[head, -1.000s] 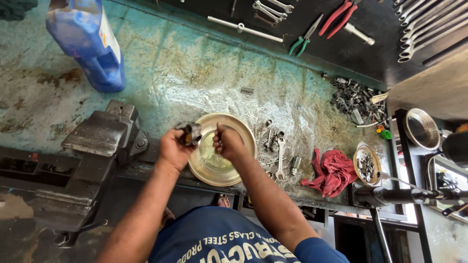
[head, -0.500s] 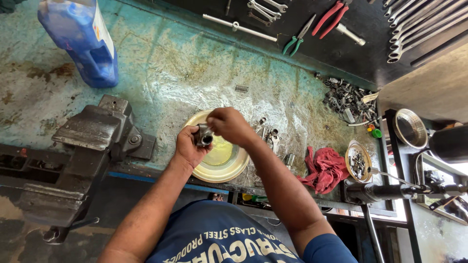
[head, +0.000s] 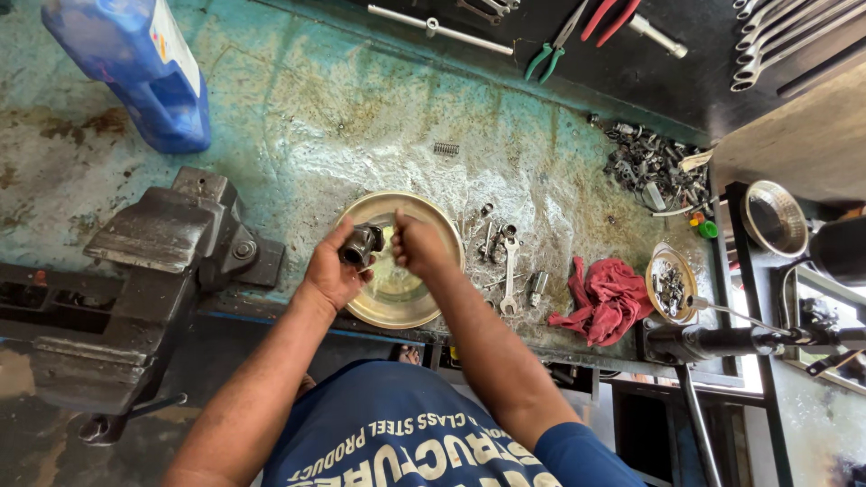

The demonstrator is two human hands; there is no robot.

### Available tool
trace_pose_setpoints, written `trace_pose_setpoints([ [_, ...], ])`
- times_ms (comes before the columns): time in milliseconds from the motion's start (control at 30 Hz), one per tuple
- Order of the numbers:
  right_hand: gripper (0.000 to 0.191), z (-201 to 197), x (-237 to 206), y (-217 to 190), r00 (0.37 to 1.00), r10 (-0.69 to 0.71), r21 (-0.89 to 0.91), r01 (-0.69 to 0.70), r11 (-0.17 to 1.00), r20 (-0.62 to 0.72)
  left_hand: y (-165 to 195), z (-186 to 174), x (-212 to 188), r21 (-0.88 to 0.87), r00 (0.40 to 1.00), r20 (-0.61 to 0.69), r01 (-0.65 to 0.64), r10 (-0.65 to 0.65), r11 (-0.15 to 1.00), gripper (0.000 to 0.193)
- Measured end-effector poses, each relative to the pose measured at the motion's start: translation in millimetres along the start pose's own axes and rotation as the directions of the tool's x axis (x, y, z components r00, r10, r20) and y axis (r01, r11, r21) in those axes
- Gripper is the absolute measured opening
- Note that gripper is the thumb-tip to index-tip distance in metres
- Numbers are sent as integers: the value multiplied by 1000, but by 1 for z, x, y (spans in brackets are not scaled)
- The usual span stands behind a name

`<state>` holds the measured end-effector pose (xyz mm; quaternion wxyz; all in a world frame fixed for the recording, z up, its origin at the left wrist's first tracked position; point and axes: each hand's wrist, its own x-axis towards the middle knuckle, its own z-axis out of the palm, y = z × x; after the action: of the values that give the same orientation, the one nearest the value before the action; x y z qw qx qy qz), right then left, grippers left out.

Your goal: The person assembles a small mechanical component by inserting a spring and a pin into a metal housing. They then wipe a metal plate with a cloth, pour oil into it, and dip the assembled part into the oil.

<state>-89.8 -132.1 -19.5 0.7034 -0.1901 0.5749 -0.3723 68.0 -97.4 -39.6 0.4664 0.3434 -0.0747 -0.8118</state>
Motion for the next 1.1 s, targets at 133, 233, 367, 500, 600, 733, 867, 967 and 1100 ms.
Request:
trace_pose_setpoints([
  [133, 41, -7, -6, -45, 983, -90, -303, 136, 943, 162, 1, -4, 0, 212, 987, 155, -76, 43, 974, 54],
  [233, 37, 4, -25, -70, 965, -126, -581, 239, 778, 228, -1, 0, 0, 309, 953, 288, -181, 90, 933, 71],
  [367, 36, 19, -54, -85, 918, -142, -743, 384, 548, 370, -3, 9, 1, 444, 934, 348, -240, 81, 863, 84],
  [500, 33, 9, -52, -89, 884, -225, -771, 467, 433, 409, -1, 11, 2, 497, 913, 400, -289, 80, 818, 87],
  [600, 29, -10, -28, -88, 864, -315, -870, 460, 175, 393, 2, 8, -2, 549, 925, 375, -278, 64, 788, 84],
  [733, 23, -20, 0, -53, 860, -365, -933, 314, -174, 357, -2, 3, -7, 582, 954, 280, -255, 104, 772, 84],
  [867, 31, -3, 1, 7, 931, -360, -990, 102, 101, 59, -6, -7, -9, 580, 959, 234, -268, 157, 769, 89],
  [967, 40, 0, 0, 11, 995, -81, -490, 46, 870, -50, -6, -14, -9, 690, 973, 172, -229, 153, 686, 82],
  [1100, 45, -2, -5, -25, 981, -76, -308, 129, 943, 177, -5, -16, -9, 809, 968, 171, -245, 185, 534, 80],
])
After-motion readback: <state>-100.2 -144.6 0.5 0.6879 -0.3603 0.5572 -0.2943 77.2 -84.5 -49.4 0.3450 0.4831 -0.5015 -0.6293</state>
